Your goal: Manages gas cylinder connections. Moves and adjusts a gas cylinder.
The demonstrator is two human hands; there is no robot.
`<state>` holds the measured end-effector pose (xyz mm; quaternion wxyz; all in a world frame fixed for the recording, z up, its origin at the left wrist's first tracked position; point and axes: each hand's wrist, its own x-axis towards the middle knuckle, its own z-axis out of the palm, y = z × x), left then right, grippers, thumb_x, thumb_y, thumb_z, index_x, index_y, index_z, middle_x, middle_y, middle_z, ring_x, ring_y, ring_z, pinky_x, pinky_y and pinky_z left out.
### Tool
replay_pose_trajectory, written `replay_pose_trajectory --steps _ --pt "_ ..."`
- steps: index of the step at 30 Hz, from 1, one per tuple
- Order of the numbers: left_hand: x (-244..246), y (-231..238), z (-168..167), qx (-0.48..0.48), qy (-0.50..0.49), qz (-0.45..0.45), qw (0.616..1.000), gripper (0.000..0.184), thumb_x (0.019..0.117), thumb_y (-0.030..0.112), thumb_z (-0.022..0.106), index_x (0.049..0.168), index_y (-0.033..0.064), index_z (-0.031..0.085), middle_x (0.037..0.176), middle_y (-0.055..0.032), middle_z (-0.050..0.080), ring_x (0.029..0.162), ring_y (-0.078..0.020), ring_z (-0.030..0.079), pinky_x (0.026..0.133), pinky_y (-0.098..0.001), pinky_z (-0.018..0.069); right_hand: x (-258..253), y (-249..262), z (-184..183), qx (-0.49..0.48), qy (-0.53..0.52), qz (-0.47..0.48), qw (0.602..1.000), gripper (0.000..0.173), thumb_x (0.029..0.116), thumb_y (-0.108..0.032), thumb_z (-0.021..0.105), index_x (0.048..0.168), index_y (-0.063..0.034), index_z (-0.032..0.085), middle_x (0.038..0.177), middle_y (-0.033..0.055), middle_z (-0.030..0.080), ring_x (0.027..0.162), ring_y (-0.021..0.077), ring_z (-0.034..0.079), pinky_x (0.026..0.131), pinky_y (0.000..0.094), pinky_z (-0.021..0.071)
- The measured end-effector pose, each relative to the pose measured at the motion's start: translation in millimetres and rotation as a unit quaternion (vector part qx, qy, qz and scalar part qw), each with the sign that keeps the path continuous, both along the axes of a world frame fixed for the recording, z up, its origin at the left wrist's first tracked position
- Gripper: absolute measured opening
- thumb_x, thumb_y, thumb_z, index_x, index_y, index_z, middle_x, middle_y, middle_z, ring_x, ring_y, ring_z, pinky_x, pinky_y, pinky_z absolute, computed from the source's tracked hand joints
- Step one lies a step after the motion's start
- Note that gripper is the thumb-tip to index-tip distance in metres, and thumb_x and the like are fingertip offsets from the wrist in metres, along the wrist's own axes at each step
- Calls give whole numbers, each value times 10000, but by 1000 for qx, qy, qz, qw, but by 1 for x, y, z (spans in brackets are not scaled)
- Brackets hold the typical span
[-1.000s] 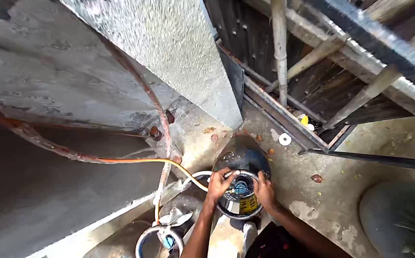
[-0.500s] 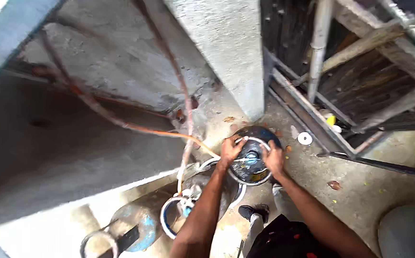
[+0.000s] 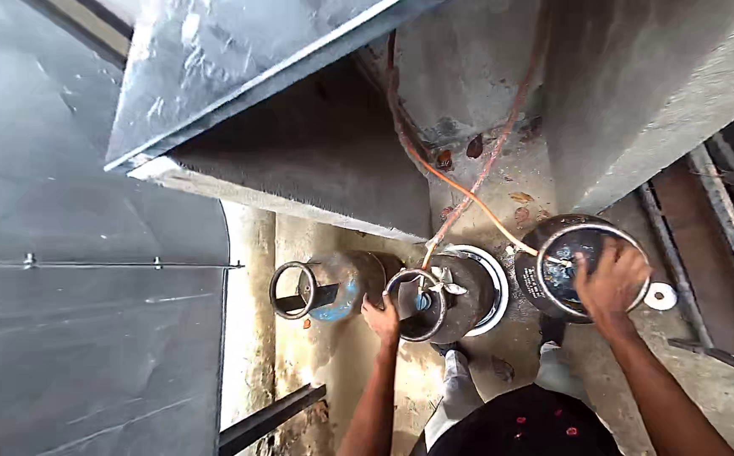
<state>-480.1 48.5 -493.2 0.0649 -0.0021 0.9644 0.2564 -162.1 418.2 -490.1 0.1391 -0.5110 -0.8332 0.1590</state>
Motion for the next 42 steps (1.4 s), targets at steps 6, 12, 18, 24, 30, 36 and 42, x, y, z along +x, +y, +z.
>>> replay_pose_trajectory --steps 6,12,18,24,30,36,42 --pt "-88 -33 -32 165 -317 -82 930 693 1046 633 366 1155 23 677 851 -126 691 708 -221 665 695 -435 582 -171 -209 -4 -309 33 125 942 579 1026 -546 516 1412 -117 570 1113 185 718 973 384 708 808 636 567" --pt "-35 -69 -49 129 -302 -74 942 861 849 857 487 1166 77 665 1014 -240 664 886 -399 646 754 -629 526 -180 -305 -48 -311 -53 15 949 542 998 -206 588 1504 -107 421 1323 223 625 1071 414 688 867 611 567" --pt "4 -60 -54 149 -339 -132 919 662 936 708 547 936 66 705 848 -159 681 809 -314 666 780 -566 546 -108 -315 -60 -279 -47 9 959 631 951 -134 589 1506 39 342 1196 257 676 1062 395 702 921 567 562" --pt "-4 -21 -48 171 -350 -139 911 691 871 772 583 904 93 708 799 -148 656 705 -293 624 661 -533 527 -112 -282 -54 -293 -132 -4 947 577 983 -274 564 1482 -56 374 1038 175 721 992 347 724 856 545 571" --pt "-33 -2 -25 165 -334 -131 919 700 868 754 609 905 60 693 820 -171 638 720 -300 595 654 -539 494 -142 -271 -42 -349 -144 3 926 569 1020 -355 507 1518 -140 333 985 149 723 877 316 741 787 532 591" --pt "-71 7 -37 153 -351 -126 915 591 941 612 638 875 25 664 712 -100 564 585 -210 507 587 -437 471 -155 -277 -31 -360 -92 23 928 600 1023 -381 527 1516 -129 296 930 212 693 810 404 716 678 601 572" --pt "-81 7 -40 137 -327 -120 927 636 952 661 578 848 37 646 702 -100 534 592 -231 505 575 -460 459 -183 -260 -23 -370 -146 56 916 612 1045 -379 483 1554 -110 275 1074 211 711 994 401 719 819 598 569"
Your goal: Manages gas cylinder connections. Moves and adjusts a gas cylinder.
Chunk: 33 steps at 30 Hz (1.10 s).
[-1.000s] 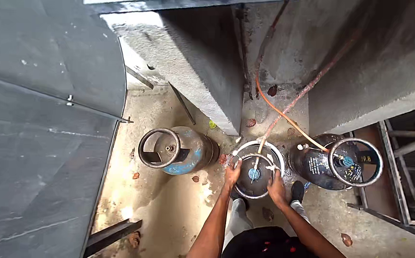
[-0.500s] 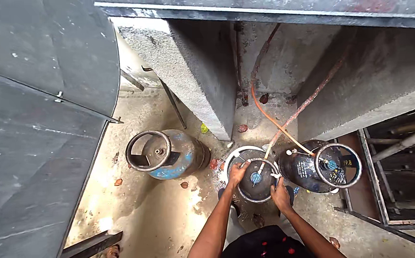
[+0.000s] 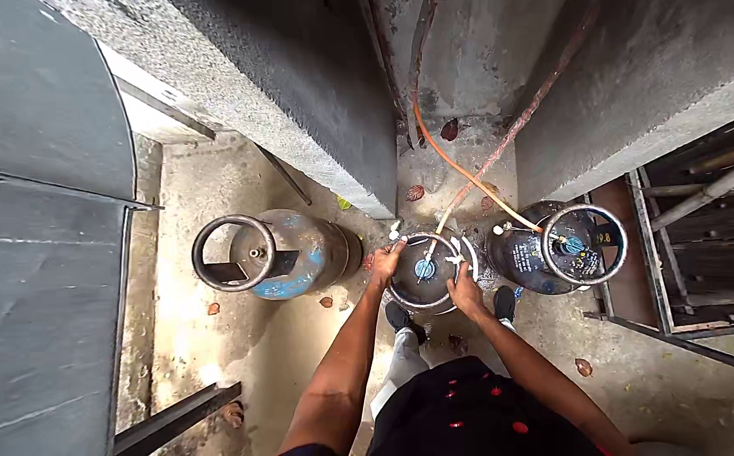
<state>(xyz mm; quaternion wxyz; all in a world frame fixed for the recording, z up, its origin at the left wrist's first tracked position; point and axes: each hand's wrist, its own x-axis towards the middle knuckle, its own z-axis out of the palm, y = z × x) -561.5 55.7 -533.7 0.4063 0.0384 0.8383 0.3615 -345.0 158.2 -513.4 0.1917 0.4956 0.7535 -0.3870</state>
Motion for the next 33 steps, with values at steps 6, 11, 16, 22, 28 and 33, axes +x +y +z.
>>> replay_pose_trajectory --steps 6,11,16,22,28,33 --pt "0 -16 -12 -18 46 32 998 654 941 680 577 810 42 628 685 -103 523 591 -240 500 579 -477 450 -9 -5 -10 2 17 36 999 589 1036 -370 485 1527 -102 301 1045 193 719 995 391 721 803 592 567" --pt "-9 -21 -8 69 -81 79 991 515 981 566 606 738 114 550 565 12 444 423 -105 399 405 -278 383 -11 -13 -15 -12 46 -20 999 602 1048 -349 496 1556 -111 276 1013 207 716 949 396 725 806 590 572" --pt "-28 -26 2 109 -304 96 942 491 985 594 549 714 193 467 504 83 300 355 -37 283 346 -192 299 -32 -49 -20 -197 266 -422 844 546 1091 -310 514 1582 -233 287 844 175 688 581 257 680 578 422 610" --pt "3 -44 -9 116 -256 157 947 539 905 587 694 689 132 503 520 18 382 386 -107 354 373 -281 356 -23 -58 -25 -195 241 -569 762 488 1006 -223 663 1461 -158 500 762 67 509 482 142 418 428 328 413" --pt "37 -40 38 137 -268 202 932 533 971 543 631 664 145 452 500 33 318 367 -92 297 351 -253 293 1 -39 15 -218 265 -584 736 297 982 -100 661 1266 -75 578 616 29 422 395 117 351 357 288 368" --pt "44 -50 49 144 -277 200 929 541 1021 504 569 642 157 399 478 48 287 345 -82 278 332 -250 289 9 -46 28 -216 272 -576 740 316 972 -58 650 1281 -63 582 611 23 418 401 114 358 361 287 362"
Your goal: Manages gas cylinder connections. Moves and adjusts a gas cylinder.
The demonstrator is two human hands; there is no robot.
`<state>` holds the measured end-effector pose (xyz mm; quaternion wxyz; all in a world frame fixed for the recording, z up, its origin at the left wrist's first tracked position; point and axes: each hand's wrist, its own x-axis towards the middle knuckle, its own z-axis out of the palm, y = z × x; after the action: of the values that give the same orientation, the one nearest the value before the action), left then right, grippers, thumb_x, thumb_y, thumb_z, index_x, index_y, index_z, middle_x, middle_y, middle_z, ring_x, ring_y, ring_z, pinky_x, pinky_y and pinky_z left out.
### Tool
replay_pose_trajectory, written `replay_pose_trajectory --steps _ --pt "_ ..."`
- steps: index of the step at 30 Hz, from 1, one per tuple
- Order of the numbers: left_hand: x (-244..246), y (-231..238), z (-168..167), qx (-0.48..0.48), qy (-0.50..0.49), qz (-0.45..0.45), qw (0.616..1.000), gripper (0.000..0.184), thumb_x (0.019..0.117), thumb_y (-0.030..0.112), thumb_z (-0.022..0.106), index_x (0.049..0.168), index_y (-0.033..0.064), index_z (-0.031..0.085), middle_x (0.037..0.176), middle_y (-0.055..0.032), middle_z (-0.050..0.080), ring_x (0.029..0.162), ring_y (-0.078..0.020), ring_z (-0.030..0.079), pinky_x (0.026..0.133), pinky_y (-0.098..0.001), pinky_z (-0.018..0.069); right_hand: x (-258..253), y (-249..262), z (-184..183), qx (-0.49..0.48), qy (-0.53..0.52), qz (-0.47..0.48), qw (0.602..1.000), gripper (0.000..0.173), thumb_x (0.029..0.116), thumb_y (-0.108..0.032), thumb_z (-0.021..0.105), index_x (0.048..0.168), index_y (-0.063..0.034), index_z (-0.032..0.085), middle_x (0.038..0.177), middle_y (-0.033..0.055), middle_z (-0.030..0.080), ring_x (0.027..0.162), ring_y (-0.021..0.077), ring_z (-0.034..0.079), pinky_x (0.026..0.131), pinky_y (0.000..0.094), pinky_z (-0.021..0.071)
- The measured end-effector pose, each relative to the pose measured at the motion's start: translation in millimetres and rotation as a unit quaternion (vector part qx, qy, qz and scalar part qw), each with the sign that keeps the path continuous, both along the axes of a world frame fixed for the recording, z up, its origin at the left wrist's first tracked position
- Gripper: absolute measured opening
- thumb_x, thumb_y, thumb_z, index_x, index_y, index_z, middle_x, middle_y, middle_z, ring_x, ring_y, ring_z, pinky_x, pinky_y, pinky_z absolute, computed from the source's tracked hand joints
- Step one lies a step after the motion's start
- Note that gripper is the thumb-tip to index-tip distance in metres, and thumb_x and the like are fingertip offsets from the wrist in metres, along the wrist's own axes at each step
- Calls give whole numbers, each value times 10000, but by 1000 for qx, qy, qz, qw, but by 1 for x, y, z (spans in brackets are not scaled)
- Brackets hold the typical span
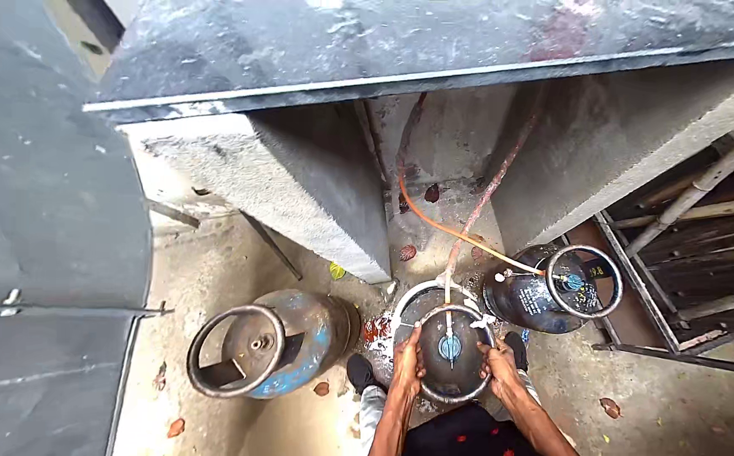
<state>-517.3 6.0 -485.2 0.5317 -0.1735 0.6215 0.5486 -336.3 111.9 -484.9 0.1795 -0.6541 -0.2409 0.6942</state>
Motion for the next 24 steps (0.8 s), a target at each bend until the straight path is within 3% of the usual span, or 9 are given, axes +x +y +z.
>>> replay_pose_trajectory --steps 3,6,15,19,24 --pt "9 -7 11 -3 -11 1 1000 554 1033 495 551 628 153 392 467 44 288 339 -85 283 326 -256 298 10 -8 9 6 1 -10 1000 324 966 -40 654 1284 -50 595 619 36 451 400 111 367 357 283 360" --pt "8 -5 28 -11 -11 0 1000 562 1039 488 542 621 144 396 464 37 296 335 -87 293 321 -257 306 13 -8 23 12 21 -13 1000 402 964 -27 646 1361 -61 593 659 51 499 406 108 372 360 282 363" --pt "-2 0 84 -27 -7 -4 1000 582 1050 544 472 629 148 407 459 40 294 323 -90 300 310 -259 308 6 -1 78 10 57 -8 998 260 982 -96 662 1237 -52 634 645 41 492 411 109 388 370 277 379" --pt "2 -12 102 -26 -9 -10 1000 626 1043 595 437 597 158 410 435 37 311 313 -96 324 309 -279 336 12 -9 96 16 59 15 998 256 988 -146 671 1230 -68 647 697 58 545 428 117 413 391 281 395" --pt "3 -26 121 21 -25 -29 999 659 1048 636 344 577 181 416 432 46 323 317 -93 350 321 -275 352 18 -19 111 22 55 51 997 330 988 -207 672 1304 -114 646 793 61 616 459 129 470 418 297 435"
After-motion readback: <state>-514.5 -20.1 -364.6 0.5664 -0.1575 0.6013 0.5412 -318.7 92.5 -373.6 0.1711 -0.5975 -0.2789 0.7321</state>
